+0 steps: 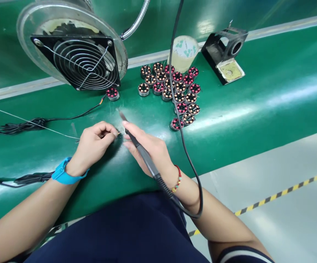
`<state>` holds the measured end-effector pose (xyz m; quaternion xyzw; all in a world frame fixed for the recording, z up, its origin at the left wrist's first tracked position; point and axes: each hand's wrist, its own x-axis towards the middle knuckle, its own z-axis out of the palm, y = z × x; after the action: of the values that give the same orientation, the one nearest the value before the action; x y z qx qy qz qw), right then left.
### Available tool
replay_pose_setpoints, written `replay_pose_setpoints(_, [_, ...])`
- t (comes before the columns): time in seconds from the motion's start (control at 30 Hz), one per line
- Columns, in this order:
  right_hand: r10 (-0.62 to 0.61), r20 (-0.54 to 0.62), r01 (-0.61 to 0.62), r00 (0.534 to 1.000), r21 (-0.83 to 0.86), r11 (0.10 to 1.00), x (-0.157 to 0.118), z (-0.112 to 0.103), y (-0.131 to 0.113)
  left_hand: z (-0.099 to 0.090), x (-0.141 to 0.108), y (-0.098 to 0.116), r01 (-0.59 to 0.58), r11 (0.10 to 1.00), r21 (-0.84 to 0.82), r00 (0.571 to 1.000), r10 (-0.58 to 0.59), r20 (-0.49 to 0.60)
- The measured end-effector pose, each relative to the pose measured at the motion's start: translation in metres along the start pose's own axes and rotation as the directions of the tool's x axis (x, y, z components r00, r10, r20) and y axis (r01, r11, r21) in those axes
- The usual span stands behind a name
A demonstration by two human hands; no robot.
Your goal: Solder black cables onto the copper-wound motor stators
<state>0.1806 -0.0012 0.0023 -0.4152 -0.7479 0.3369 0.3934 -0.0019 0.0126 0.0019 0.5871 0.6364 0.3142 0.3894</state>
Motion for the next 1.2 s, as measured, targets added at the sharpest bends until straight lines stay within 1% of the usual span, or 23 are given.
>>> replay_pose_setpoints(0.1, [0.041, 0.098, -0.034, 0.994, -0.077, 0.996, 0.016, -0.003, -0.004, 0.0, 0.0, 0.0, -0.008, 1.0, -0.009, 1.0, 0.008, 0.004])
replay_pose_setpoints(0.2, [0.008, 0.155, 0.018, 0.988, -0.165, 0.986, 0.029, 0.0, -0.002, 0.0, -0.001, 0.0, -0.007, 1.0, -0.007, 1.0, 0.007, 0.002])
replay_pose_setpoints(0.3, [-0.032, 0.177, 0.064, 0.984, -0.177, 0.982, 0.033, 0.008, 0.005, 0.0, 0.0, -0.001, -0.001, 1.0, -0.016, 1.0, 0.001, 0.003])
replay_pose_setpoints(0.43, [-0.068, 0.147, 0.095, 0.987, -0.184, 0.978, 0.032, 0.02, 0.018, 0.0, 0.0, -0.002, -0.002, 0.999, -0.038, 1.0, 0.002, 0.01])
replay_pose_setpoints(0.57, [-0.089, 0.101, 0.108, 0.991, -0.201, 0.974, 0.033, 0.025, 0.026, -0.001, 0.0, -0.002, 0.003, 0.998, -0.071, 1.0, -0.002, 0.015])
replay_pose_setpoints(0.73, [-0.127, -0.028, 0.119, 0.991, -0.199, 0.973, 0.033, 0.025, 0.025, -0.004, 0.002, 0.0, 0.103, 0.979, -0.175, 0.995, -0.097, 0.039])
replay_pose_setpoints(0.77, [-0.133, -0.031, 0.124, 0.991, -0.205, 0.971, 0.032, 0.024, 0.025, -0.004, 0.003, 0.001, 0.118, 0.975, -0.189, 0.993, -0.112, 0.043])
replay_pose_setpoints(0.83, [-0.145, 0.0, 0.141, 0.989, -0.213, 0.967, 0.029, 0.023, 0.024, -0.004, 0.003, 0.002, 0.133, 0.969, -0.209, 0.991, -0.126, 0.046])
replay_pose_setpoints(0.97, [-0.168, 0.052, 0.176, 0.984, -0.21, 0.962, 0.027, 0.023, 0.024, -0.004, 0.002, 0.002, 0.129, 0.964, -0.232, 0.991, -0.12, 0.056])
replay_pose_setpoints(1.1, [-0.184, 0.027, 0.186, 0.983, -0.186, 0.965, 0.027, 0.024, 0.023, -0.003, 0.0, 0.0, 0.111, 0.959, -0.26, 0.993, -0.098, 0.063])
replay_pose_setpoints(1.2, [-0.161, 0.002, 0.16, 0.987, -0.128, 0.979, 0.027, 0.024, 0.022, -0.002, -0.002, -0.003, 0.087, 0.962, -0.259, 0.996, -0.075, 0.056])
